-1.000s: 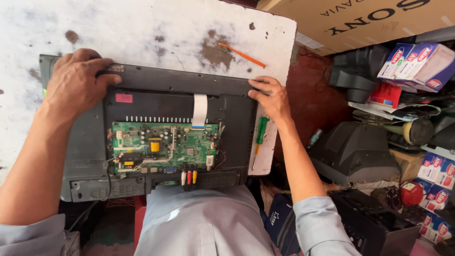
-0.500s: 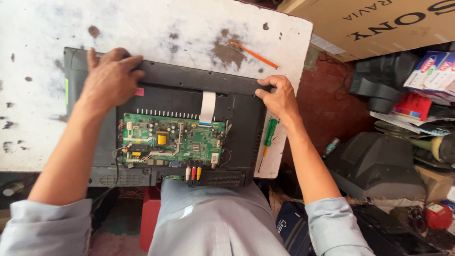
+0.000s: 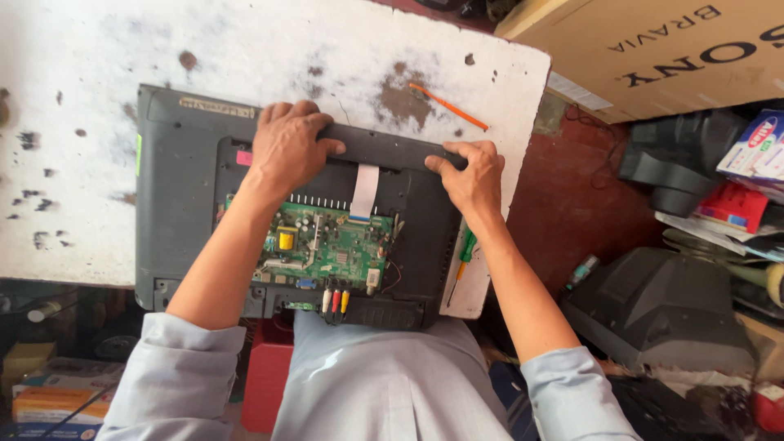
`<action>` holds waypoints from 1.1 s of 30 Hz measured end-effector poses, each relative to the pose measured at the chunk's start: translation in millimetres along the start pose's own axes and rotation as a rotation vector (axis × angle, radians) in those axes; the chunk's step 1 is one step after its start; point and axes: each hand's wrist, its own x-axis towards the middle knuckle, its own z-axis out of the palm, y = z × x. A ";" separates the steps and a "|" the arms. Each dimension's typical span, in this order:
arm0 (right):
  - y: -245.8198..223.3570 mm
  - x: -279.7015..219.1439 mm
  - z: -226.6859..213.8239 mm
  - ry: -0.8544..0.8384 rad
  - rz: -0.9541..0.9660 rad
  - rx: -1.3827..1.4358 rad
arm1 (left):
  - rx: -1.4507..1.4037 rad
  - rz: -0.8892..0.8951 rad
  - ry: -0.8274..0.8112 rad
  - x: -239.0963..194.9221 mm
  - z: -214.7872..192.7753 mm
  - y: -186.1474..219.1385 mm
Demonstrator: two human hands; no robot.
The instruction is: The person reassembles a CRT television by inserting a circuit board into the chassis, securing it with screws, and fitting the rear cover. They use a screwdriver to tighten screws and handle the TV casing and internal components.
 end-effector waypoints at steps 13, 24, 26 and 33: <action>34.5 11.4 -21.2 -0.173 -0.223 0.056 | 0.053 0.073 -0.080 3.7 -9.2 12.9; 21.7 4.8 -23.6 -0.156 -0.269 0.005 | 0.013 0.065 0.000 7.6 -15.2 25.5; 21.2 6.2 -20.7 -0.147 -0.215 0.013 | 0.000 0.039 -0.016 10.6 -17.2 28.5; 28.1 22.4 -31.1 -0.275 -0.131 0.098 | -0.095 -0.081 -0.138 26.5 -27.9 34.6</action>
